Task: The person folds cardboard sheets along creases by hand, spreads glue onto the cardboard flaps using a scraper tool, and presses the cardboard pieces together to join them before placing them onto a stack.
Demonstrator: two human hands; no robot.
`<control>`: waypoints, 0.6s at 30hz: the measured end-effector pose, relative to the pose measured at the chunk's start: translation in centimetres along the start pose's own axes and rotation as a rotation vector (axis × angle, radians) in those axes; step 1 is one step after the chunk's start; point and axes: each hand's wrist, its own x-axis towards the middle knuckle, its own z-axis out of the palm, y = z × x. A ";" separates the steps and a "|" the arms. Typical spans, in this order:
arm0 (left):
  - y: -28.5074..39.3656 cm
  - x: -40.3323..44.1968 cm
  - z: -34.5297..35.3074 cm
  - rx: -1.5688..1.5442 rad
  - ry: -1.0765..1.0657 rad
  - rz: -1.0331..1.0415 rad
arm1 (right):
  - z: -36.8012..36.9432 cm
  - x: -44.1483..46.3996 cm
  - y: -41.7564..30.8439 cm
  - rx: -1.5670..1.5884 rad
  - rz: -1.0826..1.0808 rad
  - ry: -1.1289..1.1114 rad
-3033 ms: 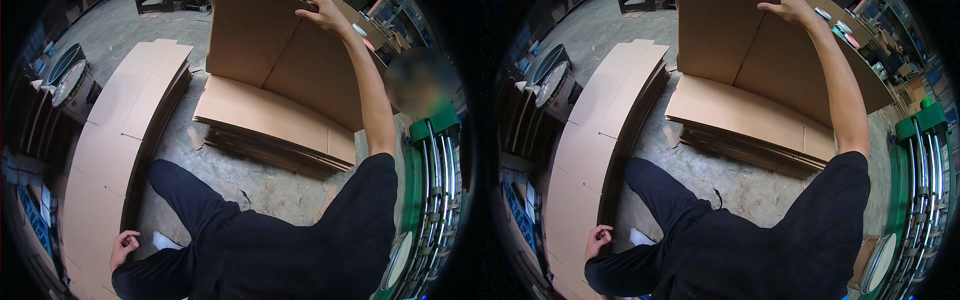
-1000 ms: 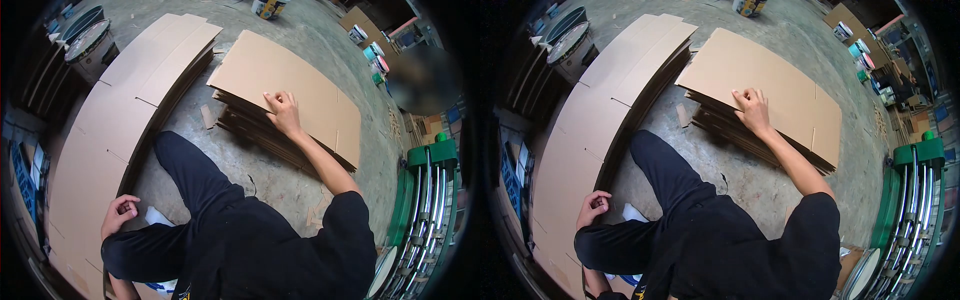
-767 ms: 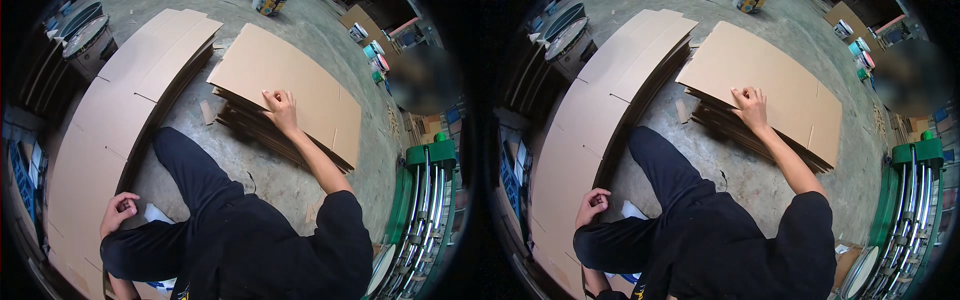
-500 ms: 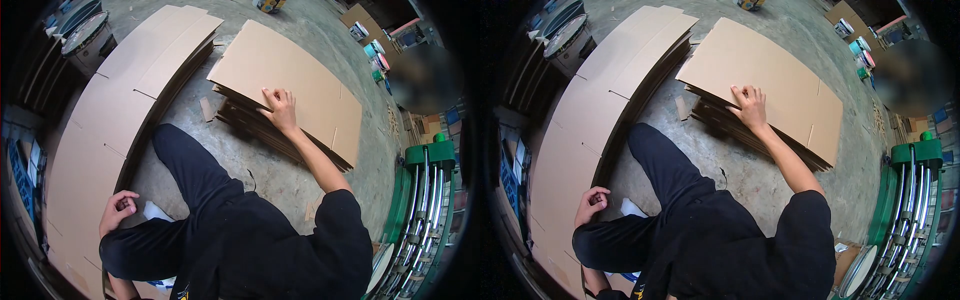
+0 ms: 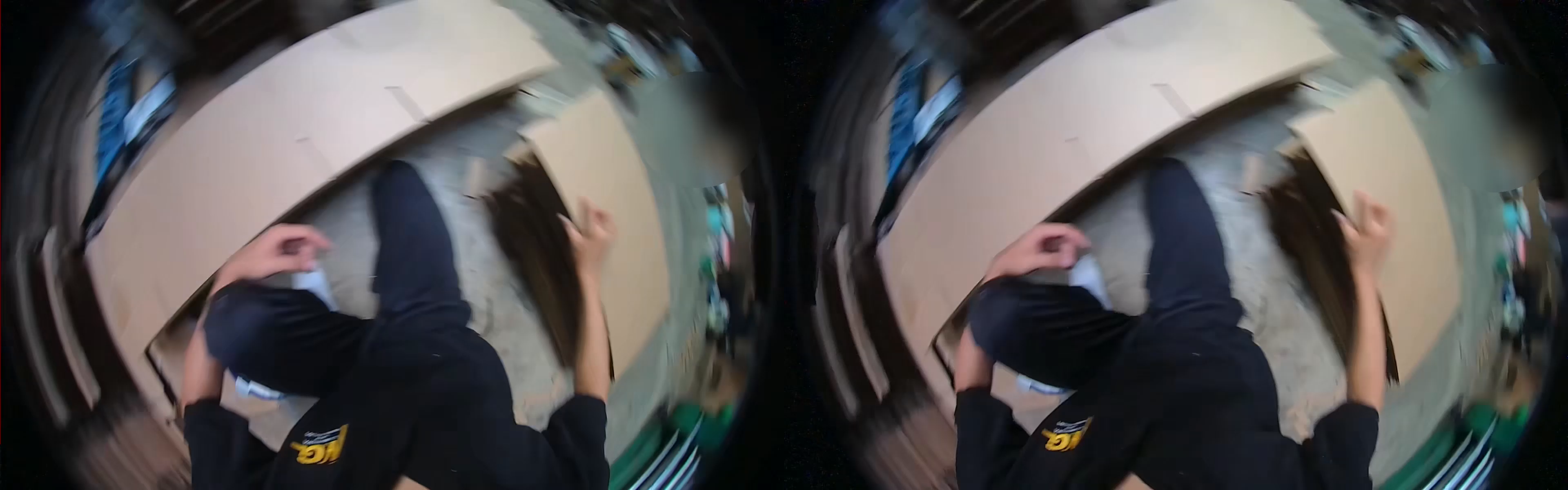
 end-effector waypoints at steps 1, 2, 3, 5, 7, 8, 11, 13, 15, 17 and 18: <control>-0.4 0.1 0.0 0.027 0.004 0.039 | 0.6 0.0 0.7 0.043 -0.032 0.029; -1.2 0.0 -0.5 0.062 0.015 0.000 | 2.0 -0.3 2.3 0.076 -0.060 0.050; -1.2 -0.2 -0.7 0.090 0.020 0.004 | 1.9 -0.3 2.4 0.034 -0.143 0.059; -1.5 -0.2 -0.8 0.041 0.001 0.058 | 4.3 -1.2 4.9 0.067 -0.137 0.057; -1.1 -0.4 -0.7 0.060 0.007 0.075 | 4.5 -1.2 4.7 0.069 -0.156 0.072; -0.5 -0.5 -0.1 0.042 0.015 0.061 | 4.2 -1.0 5.3 0.081 -0.165 0.060; -1.0 -0.6 0.1 0.023 0.027 0.085 | 4.7 -0.7 6.5 0.077 -0.167 0.026; -1.0 -0.7 0.3 0.020 0.054 0.078 | 4.6 0.4 5.5 0.049 -0.155 -0.010; -0.7 -1.2 0.5 -0.011 0.078 0.085 | 2.3 1.4 0.1 -0.300 -0.042 0.038; -0.7 -1.3 0.4 0.036 0.103 0.128 | 3.5 2.8 -2.6 -0.215 -0.141 0.295; -0.7 -1.7 0.2 0.075 0.146 0.158 | 4.2 4.5 -4.7 0.024 -0.406 0.446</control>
